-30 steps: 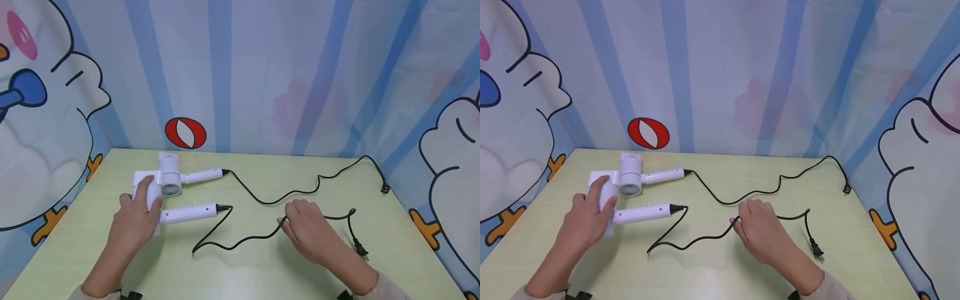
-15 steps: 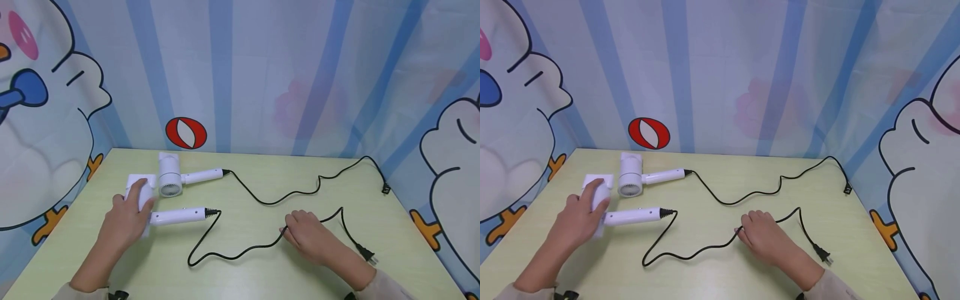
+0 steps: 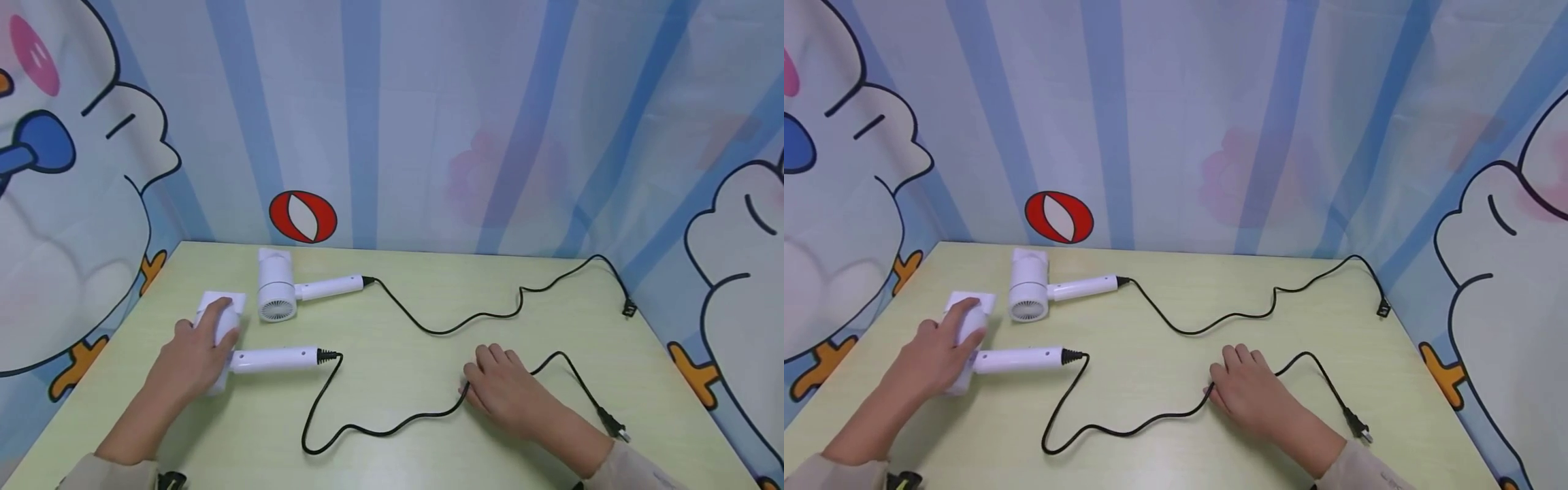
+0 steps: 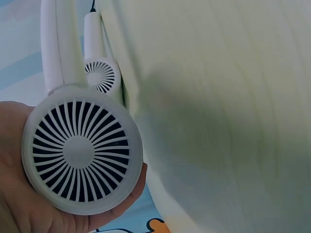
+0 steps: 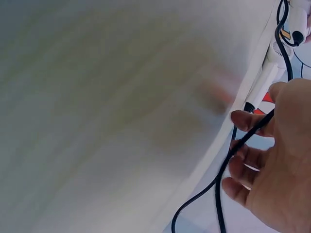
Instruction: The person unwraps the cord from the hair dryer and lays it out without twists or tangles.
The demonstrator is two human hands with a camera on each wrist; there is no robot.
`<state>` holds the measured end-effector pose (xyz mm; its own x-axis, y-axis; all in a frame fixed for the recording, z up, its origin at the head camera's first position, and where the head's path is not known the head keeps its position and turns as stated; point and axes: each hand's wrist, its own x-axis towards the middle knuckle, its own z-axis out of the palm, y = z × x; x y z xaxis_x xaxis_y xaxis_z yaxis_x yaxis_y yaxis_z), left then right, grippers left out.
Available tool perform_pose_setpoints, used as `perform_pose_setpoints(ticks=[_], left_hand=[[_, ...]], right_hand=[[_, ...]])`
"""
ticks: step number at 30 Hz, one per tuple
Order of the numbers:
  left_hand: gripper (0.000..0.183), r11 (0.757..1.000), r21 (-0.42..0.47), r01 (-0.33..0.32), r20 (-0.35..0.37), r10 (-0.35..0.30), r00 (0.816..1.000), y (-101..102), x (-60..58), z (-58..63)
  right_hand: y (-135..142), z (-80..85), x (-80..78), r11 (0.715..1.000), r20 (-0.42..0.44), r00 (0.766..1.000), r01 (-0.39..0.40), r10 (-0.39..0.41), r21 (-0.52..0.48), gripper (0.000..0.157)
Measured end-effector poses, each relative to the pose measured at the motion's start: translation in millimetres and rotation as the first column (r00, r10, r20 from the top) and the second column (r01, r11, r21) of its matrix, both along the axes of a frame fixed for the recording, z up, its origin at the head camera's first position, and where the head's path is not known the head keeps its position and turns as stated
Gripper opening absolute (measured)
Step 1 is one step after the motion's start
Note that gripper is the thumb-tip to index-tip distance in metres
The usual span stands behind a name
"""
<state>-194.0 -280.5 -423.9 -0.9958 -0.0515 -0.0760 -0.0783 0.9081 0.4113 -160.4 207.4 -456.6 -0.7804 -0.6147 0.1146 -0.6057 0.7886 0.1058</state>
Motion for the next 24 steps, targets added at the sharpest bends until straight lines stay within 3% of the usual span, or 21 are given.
perform_pose_setpoints(ticks=[4, 10, 15, 24], left_hand=[[0.067, 1.0, -0.007, 0.009, 0.004, -0.009, 1.0, -8.0, -4.9, -6.0], [0.067, 0.999, -0.027, 0.019, 0.016, -0.019, 1.0, -20.3, -12.7, -13.6], [0.068, 0.998, -0.051, 0.038, 0.035, -0.036, 0.999, -28.5, -19.9, -16.0], [0.065, 0.979, -0.137, 0.151, 0.008, -0.151, 0.988, -42.8, -33.8, -16.4]], right_hand=[[0.5, 1.8, 1.2, 1.0, -0.019, 1.0, -0.021, 0.021, 0.007, 0.023], [0.7, 6.0, 1.3, 0.998, 0.021, 0.998, -0.06, 0.06, -0.001, 0.02], [1.7, 7.9, 2.6, 0.999, 0.067, 0.997, -0.044, 0.043, 0.007, 0.022], [6.5, 15.1, 8.8, 0.997, 0.141, 0.988, -0.057, 0.063, -0.048, 0.018]])
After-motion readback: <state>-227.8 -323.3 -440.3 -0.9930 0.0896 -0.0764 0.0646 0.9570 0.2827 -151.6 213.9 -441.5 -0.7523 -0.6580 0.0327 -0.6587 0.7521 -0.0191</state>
